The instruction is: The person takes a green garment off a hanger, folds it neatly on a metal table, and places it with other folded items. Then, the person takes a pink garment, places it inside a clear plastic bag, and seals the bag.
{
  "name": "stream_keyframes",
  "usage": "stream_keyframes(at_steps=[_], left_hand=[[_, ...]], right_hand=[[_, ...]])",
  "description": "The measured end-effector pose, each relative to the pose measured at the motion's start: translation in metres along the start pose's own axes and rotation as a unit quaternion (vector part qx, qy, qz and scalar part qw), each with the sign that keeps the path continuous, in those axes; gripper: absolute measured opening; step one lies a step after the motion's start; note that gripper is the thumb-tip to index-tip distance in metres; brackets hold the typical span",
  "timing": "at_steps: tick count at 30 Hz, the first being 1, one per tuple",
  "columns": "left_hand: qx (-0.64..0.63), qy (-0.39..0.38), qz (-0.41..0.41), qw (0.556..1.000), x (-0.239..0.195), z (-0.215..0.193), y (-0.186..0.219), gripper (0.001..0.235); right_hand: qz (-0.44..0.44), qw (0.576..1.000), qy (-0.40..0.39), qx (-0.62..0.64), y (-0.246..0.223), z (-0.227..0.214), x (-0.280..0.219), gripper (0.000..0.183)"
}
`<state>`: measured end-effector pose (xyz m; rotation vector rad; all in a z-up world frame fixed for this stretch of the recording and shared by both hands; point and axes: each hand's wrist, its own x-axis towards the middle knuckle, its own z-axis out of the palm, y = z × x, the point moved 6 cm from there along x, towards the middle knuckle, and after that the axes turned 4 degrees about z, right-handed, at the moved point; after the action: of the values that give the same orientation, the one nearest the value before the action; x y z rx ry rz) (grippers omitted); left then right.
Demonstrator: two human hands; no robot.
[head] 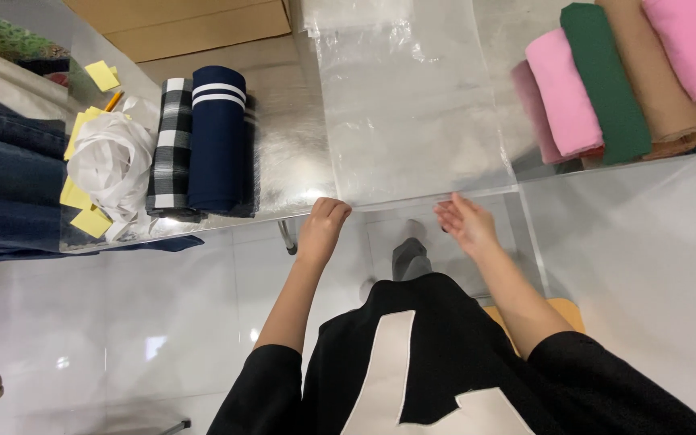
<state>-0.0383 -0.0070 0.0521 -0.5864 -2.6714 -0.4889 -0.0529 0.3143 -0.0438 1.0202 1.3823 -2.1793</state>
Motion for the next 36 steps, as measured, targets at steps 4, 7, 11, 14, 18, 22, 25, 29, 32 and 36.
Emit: stream_keyframes(at_steps=[4,7,11,14,18,22,25,29,32,36], left_hand=[[0.019,-0.035,0.031,0.999,0.01,0.023,0.003,0.016],[0.022,-0.062,0.053,0.996,0.023,0.033,0.016,0.023],[0.015,-0.081,0.09,0.992,0.037,0.046,0.032,0.025],[0.012,-0.114,0.101,0.988,0.04,0.058,0.034,0.029],[-0.003,-0.141,0.084,0.986,0.04,0.063,0.027,0.021],[-0.052,-0.131,0.071,0.987,0.042,0.051,0.023,0.019],[-0.074,-0.134,0.041,0.987,0.046,0.039,0.027,0.012],[-0.062,-0.125,0.027,0.99,0.05,0.033,0.029,0.007],[-0.049,-0.119,0.023,0.991,0.051,0.026,0.035,0.007],[0.064,-0.068,0.032,0.995,0.054,0.051,0.037,0.013]], right_hand=[[-0.054,0.998,0.039,0.014,-0.038,-0.046,0.0,0.025],[-0.072,0.996,0.058,0.001,-0.057,-0.05,-0.014,0.024],[-0.074,0.996,0.059,0.001,-0.063,-0.048,-0.016,0.023],[-0.074,0.996,0.058,0.004,-0.062,-0.046,-0.018,0.023],[-0.085,0.994,0.064,-0.004,-0.063,-0.048,-0.02,0.021],[-0.089,0.994,0.063,-0.007,-0.063,-0.051,-0.016,0.023],[-0.104,0.991,0.078,-0.011,-0.067,-0.058,-0.015,0.022],[-0.11,0.989,0.095,-0.013,-0.072,-0.076,-0.004,0.027],[-0.116,0.987,0.109,-0.019,-0.073,-0.094,0.009,0.028],[-0.125,0.985,0.118,-0.025,-0.078,-0.094,0.004,0.025]])
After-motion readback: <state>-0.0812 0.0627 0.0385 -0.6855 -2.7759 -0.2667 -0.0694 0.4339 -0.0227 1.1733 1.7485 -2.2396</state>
